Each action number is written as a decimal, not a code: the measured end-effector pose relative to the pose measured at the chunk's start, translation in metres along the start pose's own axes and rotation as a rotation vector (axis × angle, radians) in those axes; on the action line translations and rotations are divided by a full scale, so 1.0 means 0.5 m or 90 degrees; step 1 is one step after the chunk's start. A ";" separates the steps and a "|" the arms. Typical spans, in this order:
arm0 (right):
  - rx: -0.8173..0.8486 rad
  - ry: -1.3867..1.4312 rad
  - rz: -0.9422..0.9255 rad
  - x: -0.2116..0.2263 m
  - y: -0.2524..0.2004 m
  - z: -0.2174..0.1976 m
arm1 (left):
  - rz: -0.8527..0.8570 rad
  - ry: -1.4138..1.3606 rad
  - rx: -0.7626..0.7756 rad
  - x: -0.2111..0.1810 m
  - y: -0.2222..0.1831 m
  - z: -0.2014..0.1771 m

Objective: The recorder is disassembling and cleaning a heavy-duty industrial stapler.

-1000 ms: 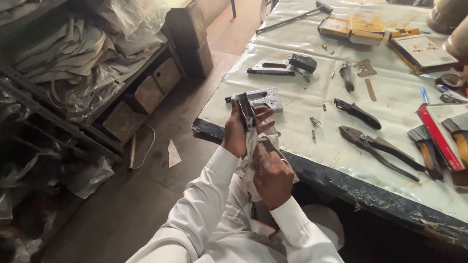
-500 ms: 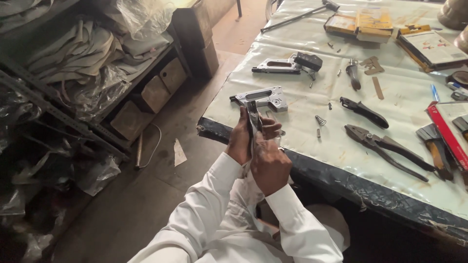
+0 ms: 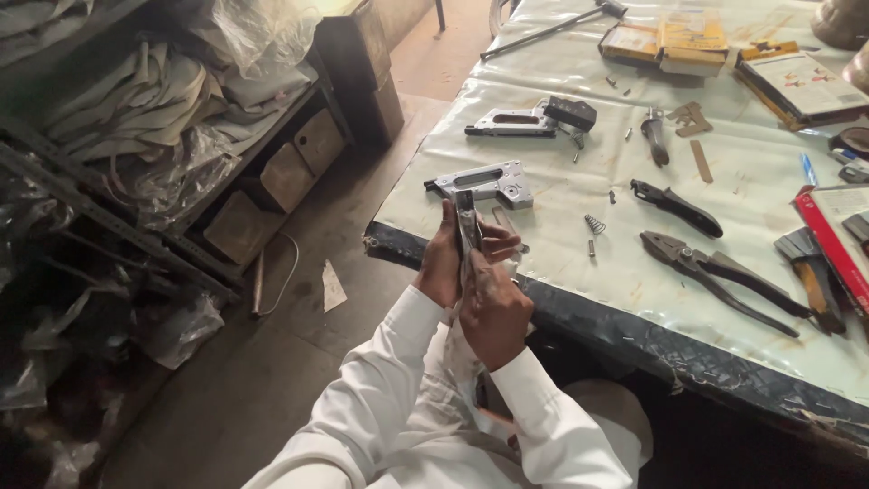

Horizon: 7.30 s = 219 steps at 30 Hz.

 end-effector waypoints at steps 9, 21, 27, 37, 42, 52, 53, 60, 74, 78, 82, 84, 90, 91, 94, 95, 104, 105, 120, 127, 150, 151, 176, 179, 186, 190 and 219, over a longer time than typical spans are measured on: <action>0.038 0.096 -0.024 -0.002 -0.014 -0.013 | -0.017 -0.077 -0.042 0.006 -0.010 -0.026; 0.021 -0.042 -0.054 0.001 0.041 -0.005 | -0.034 0.003 0.010 0.021 -0.002 -0.013; 0.027 -0.008 -0.068 -0.009 0.033 -0.007 | -0.031 0.053 -0.013 0.003 0.000 0.009; 0.017 -0.075 -0.026 -0.038 0.076 -0.014 | 0.059 0.298 -0.151 0.028 -0.007 -0.068; 0.038 -0.081 0.000 -0.023 0.032 -0.038 | 0.094 0.274 -0.250 0.000 0.004 -0.058; 0.036 -0.009 0.030 -0.003 -0.004 -0.041 | 0.128 0.282 -0.201 -0.025 -0.010 0.008; 0.037 -0.019 0.026 -0.003 -0.002 -0.040 | 0.128 0.273 -0.195 -0.032 -0.011 0.013; 0.106 0.024 0.048 -0.015 -0.016 0.003 | 0.105 0.239 -0.216 -0.047 0.003 -0.007; 0.138 0.237 0.151 -0.031 -0.009 0.006 | 0.078 0.222 -0.202 -0.011 0.048 -0.062; 0.104 0.059 0.040 0.001 -0.016 0.018 | 0.198 0.199 -0.179 -0.049 0.048 -0.046; -0.009 -0.015 -0.017 0.055 -0.045 -0.038 | 0.218 0.388 -0.405 -0.033 0.047 -0.181; 0.004 0.005 0.002 0.068 -0.064 -0.046 | 0.177 0.247 -0.329 -0.037 0.033 -0.159; 0.069 -0.015 0.132 0.016 -0.061 0.022 | 0.116 0.036 -0.219 -0.028 0.014 -0.097; 0.087 -0.021 0.150 0.007 -0.047 0.038 | 0.123 -0.027 -0.189 -0.028 0.007 -0.090; 0.045 0.057 0.105 -0.005 -0.032 0.030 | 0.003 -0.228 -0.137 -0.029 -0.010 -0.075; 0.048 0.069 0.101 -0.025 -0.042 0.035 | 0.013 -0.222 -0.144 -0.044 -0.018 -0.085; -0.037 0.107 0.225 -0.086 -0.021 0.019 | 0.156 -0.232 -0.134 -0.170 -0.105 -0.125; -0.041 0.110 0.237 -0.093 -0.014 0.009 | 0.143 -0.201 -0.138 -0.180 -0.119 -0.111; 0.216 0.644 0.033 0.092 0.248 0.148 | 0.174 -0.160 0.008 -0.195 -0.159 -0.069; 0.258 0.576 0.241 0.041 0.194 0.191 | 0.138 -0.306 0.111 -0.165 -0.083 -0.071; 0.048 0.582 0.246 -0.038 0.438 0.071 | 0.047 -0.132 -0.097 -0.112 -0.009 -0.174; 0.066 0.529 0.266 -0.029 0.400 0.046 | 0.074 -0.173 -0.099 -0.088 -0.002 -0.211; 0.196 0.474 0.141 -0.018 0.198 0.134 | 0.022 0.088 -0.235 -0.128 -0.048 -0.102; 0.183 0.243 0.055 0.026 0.201 0.073 | 0.017 0.052 -0.316 -0.108 -0.047 -0.117; 0.258 0.051 0.344 -0.088 0.096 0.015 | 0.083 0.038 -0.295 -0.117 -0.028 -0.119; 0.202 0.002 0.117 0.016 0.099 -0.014 | 0.097 0.080 -0.275 -0.101 -0.019 -0.123; 0.330 0.026 -0.048 -0.022 0.130 0.101 | 0.018 0.291 -0.136 -0.087 0.036 -0.141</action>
Point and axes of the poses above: each hand's wrist, its own y-axis towards the middle knuckle, its own z-axis out of the palm, x = y × z, the point moved 9 cm from there along y, towards the middle knuckle, and after that the axes turned 3 degrees about y, right-handed, at the moved point
